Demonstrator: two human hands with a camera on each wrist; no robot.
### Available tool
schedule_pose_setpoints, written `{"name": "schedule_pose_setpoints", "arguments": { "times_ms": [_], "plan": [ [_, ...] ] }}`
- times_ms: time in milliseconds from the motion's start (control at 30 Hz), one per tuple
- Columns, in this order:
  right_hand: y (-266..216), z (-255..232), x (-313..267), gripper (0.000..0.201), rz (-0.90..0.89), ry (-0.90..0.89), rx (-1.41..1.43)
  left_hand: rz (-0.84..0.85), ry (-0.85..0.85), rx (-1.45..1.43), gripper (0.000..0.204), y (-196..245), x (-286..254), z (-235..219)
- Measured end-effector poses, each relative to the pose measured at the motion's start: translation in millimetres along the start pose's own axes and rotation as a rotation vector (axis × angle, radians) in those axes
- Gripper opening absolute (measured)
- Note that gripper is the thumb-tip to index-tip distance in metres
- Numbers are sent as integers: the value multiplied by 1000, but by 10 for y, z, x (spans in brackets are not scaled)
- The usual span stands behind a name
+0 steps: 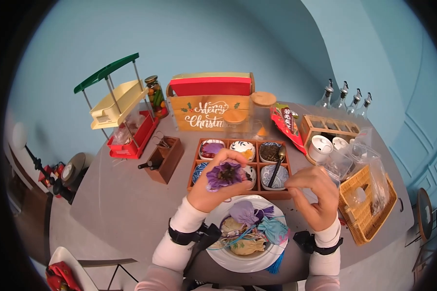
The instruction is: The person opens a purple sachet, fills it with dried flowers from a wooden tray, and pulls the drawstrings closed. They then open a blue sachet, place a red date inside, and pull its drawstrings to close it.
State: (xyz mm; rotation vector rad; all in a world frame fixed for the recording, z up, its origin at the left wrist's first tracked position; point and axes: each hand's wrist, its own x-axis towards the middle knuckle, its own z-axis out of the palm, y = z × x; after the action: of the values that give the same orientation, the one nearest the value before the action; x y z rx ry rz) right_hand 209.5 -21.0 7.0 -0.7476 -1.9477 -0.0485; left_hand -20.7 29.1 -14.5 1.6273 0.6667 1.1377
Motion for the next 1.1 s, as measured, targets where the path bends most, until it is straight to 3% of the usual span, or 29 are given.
{"name": "schedule_pose_setpoints", "arguments": {
  "times_ms": [100,167,233,333,433,467,500,567,733,800,1033,1100],
  "plan": [
    [111,46,-82,22,133,-80,45,-134,-33,26,39,27,28,-17],
    [202,137,-87,29,208,-148,140,-132,-217,-72,38,72,34,44],
    [307,250,-70,34,254,-98,459,18,-388,46,34,127,-2,169],
    [345,262,-46,38,252,-160,654,-96,-646,8,39,206,-95,253],
    [321,295,-82,39,223,-211,848,-117,-722,15,41,208,-161,303],
    [350,305,-131,39,265,-317,948,-151,-744,17,42,188,-174,308],
    [362,317,-172,38,308,-424,1048,-162,-745,17,42,189,-178,313],
    [340,315,-233,37,348,-408,988,-48,-749,62,41,189,-181,329],
    [285,260,-325,27,420,-479,835,-153,-689,-120,42,82,-218,293],
    [300,263,-369,25,372,-459,725,-225,-618,-227,46,67,-252,277],
    [253,222,-508,23,333,-495,390,-160,-547,-377,45,42,-234,231],
    [302,235,-606,22,313,-503,359,-194,-325,-355,50,37,-231,203]
  ]
}}
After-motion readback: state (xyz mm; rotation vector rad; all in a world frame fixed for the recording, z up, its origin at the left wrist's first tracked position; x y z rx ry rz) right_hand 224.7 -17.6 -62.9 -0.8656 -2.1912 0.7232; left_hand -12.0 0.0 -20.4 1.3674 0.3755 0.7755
